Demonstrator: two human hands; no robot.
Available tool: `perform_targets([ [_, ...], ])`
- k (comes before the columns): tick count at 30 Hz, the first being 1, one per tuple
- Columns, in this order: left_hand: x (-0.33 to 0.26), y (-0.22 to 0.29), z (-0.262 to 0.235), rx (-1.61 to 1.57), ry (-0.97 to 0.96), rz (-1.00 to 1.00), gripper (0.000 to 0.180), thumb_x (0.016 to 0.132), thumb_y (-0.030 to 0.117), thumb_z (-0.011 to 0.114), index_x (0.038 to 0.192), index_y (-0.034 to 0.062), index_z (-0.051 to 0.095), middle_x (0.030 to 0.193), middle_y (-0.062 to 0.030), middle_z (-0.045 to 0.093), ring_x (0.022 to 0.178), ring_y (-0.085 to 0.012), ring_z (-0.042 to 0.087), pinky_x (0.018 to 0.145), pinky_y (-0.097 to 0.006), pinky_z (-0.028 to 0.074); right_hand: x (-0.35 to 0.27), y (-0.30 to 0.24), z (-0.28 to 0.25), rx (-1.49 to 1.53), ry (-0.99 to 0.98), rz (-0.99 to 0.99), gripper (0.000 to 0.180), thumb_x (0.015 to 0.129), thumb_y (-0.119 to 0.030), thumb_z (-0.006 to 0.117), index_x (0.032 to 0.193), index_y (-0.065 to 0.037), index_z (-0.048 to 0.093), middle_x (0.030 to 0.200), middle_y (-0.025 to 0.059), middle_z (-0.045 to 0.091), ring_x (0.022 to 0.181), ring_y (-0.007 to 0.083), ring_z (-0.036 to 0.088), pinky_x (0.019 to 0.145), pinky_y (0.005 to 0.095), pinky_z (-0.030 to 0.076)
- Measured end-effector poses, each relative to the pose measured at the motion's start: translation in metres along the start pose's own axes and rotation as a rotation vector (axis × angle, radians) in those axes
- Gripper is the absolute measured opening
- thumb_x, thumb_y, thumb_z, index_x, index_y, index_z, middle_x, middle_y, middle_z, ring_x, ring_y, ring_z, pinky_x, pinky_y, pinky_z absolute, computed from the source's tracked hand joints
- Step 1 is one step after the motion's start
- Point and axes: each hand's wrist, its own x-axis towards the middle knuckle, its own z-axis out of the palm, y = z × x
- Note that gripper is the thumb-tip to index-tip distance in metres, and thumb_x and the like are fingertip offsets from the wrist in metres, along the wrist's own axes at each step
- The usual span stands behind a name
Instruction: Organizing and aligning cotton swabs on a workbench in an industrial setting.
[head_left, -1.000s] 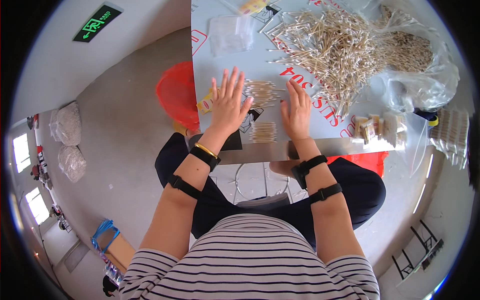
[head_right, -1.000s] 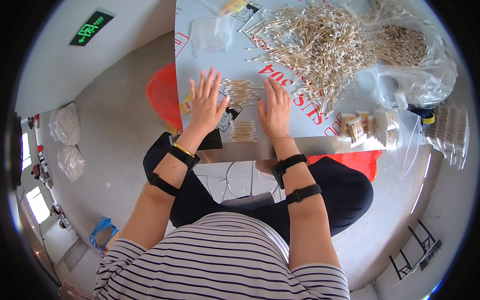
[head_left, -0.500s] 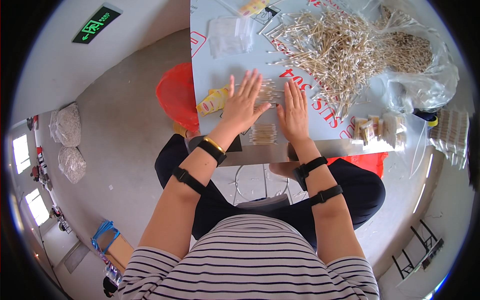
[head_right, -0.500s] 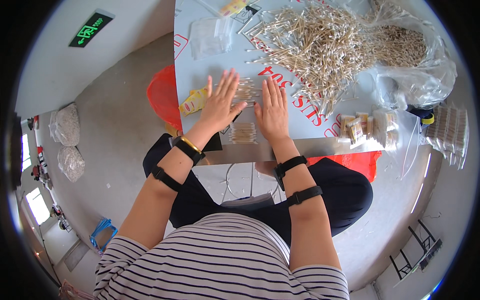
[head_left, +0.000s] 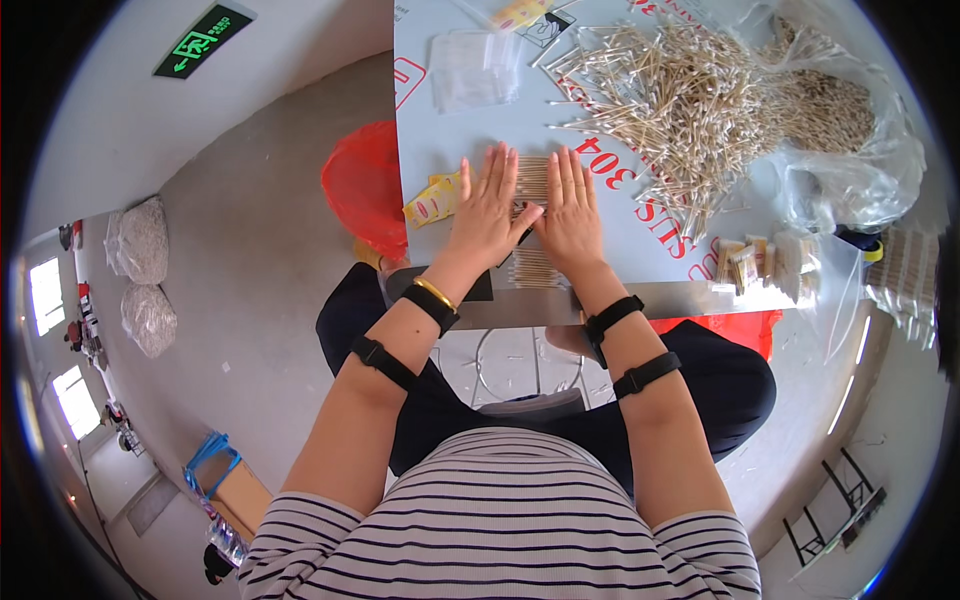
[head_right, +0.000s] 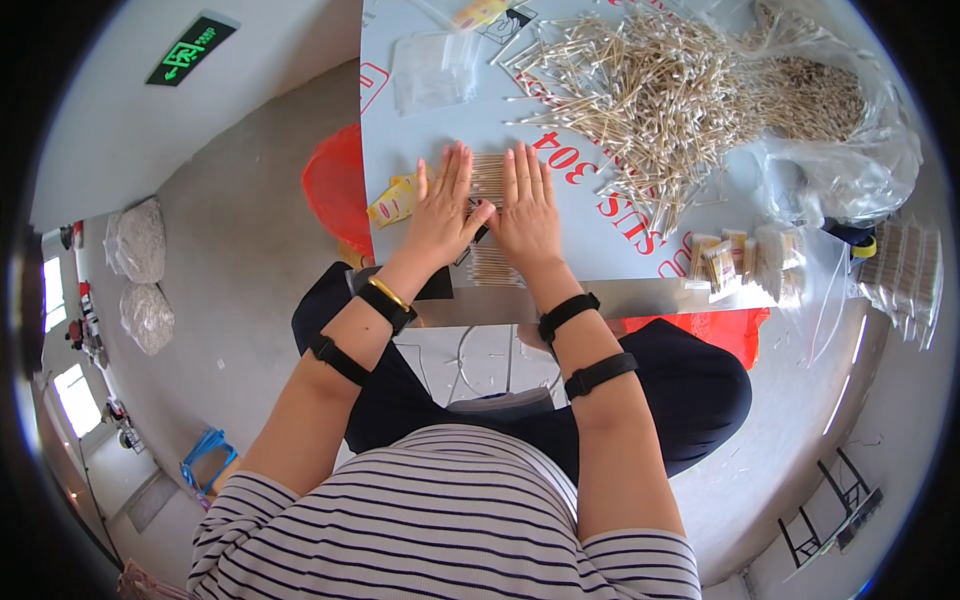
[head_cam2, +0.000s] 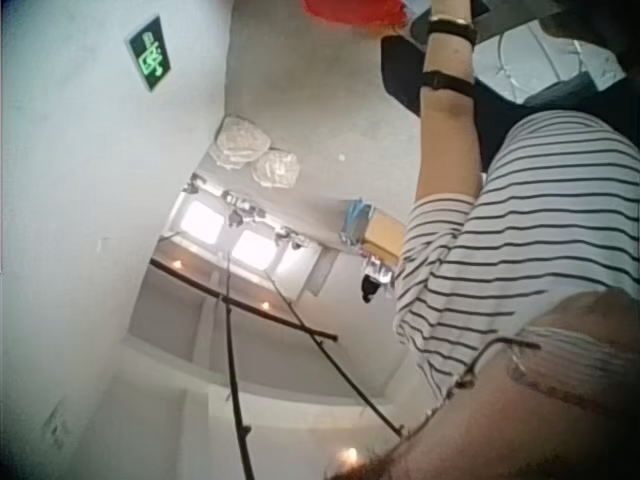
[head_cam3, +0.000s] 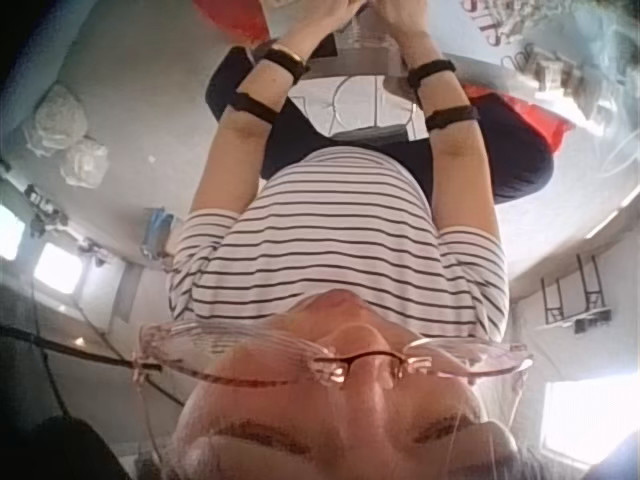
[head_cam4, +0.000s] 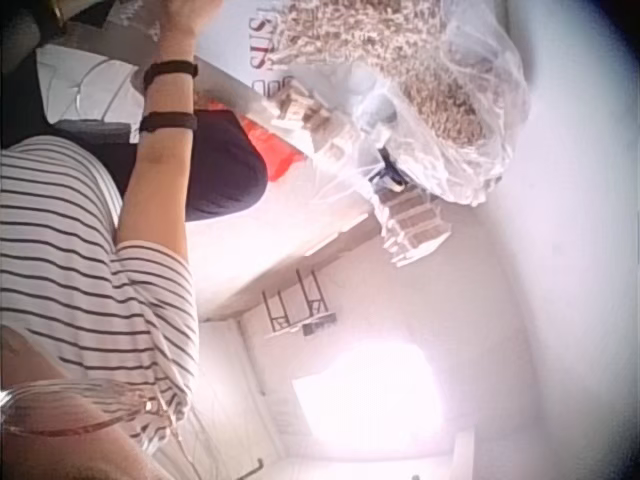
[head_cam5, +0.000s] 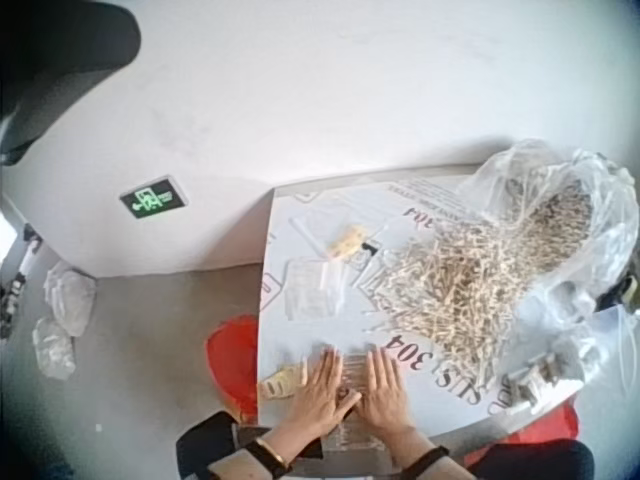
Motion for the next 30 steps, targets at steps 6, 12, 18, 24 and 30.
perform_targets([
  [6,0.009,0.011,0.002,-0.131,0.072,-0.028,0.088,0.107,0.058,0.039,0.167,0.0001,0.009,0.174,-0.0214,0.014,0.162,-0.0345,0.013,0.128,-0.059,-0.002,0.003,-0.003,0.006,0.029,0.028,0.011,0.081,0.101,-0.04,0.057,0.162,0.003,0.025,0.17,0.0224,0.024,0.16,0.0348,0.021,0.13,0.0502,0.017],
  [12,-0.025,-0.006,-0.02,-0.028,0.095,-0.084,0.084,0.108,0.057,0.037,0.166,-0.0005,0.015,0.173,-0.0226,0.016,0.162,-0.037,0.011,0.127,-0.061,0.0,0.005,0.0,-0.009,0.06,-0.025,-0.023,0.081,0.102,-0.041,0.058,0.163,0.001,0.025,0.171,0.02,0.023,0.16,0.0336,0.02,0.13,0.05,0.016],
  [18,-0.07,0.004,-0.026,0.223,-0.071,-0.069,0.091,0.104,0.065,0.037,0.163,-0.0036,0.024,0.172,-0.0199,0.021,0.162,-0.0341,0.012,0.128,-0.06,0.005,0.01,0.0,-0.008,0.013,-0.059,-0.061,0.077,0.103,-0.037,0.057,0.163,0.0,0.026,0.171,0.0193,0.023,0.16,0.0331,0.02,0.13,0.0494,0.017],
  [24,-0.076,0.012,-0.019,0.202,-0.126,-0.06,0.09,0.105,0.059,0.042,0.163,-0.0054,0.021,0.173,-0.0192,0.019,0.162,-0.0353,0.012,0.127,-0.06,0.005,0.008,0.006,-0.014,0.013,-0.049,-0.082,0.075,0.104,-0.038,0.055,0.163,0.0,0.028,0.171,0.018,0.025,0.16,0.0311,0.02,0.131,0.0483,0.017],
  [30,-0.064,0.02,-0.008,0.196,-0.054,-0.05,0.092,0.103,0.062,0.045,0.162,-0.0059,0.025,0.172,-0.0186,0.022,0.161,-0.0334,0.017,0.128,-0.06,0.008,0.009,0.002,-0.007,-0.022,-0.061,-0.083,0.073,0.103,-0.033,0.056,0.163,0.0,0.028,0.171,0.0185,0.025,0.16,0.0316,0.021,0.13,0.049,0.017],
])
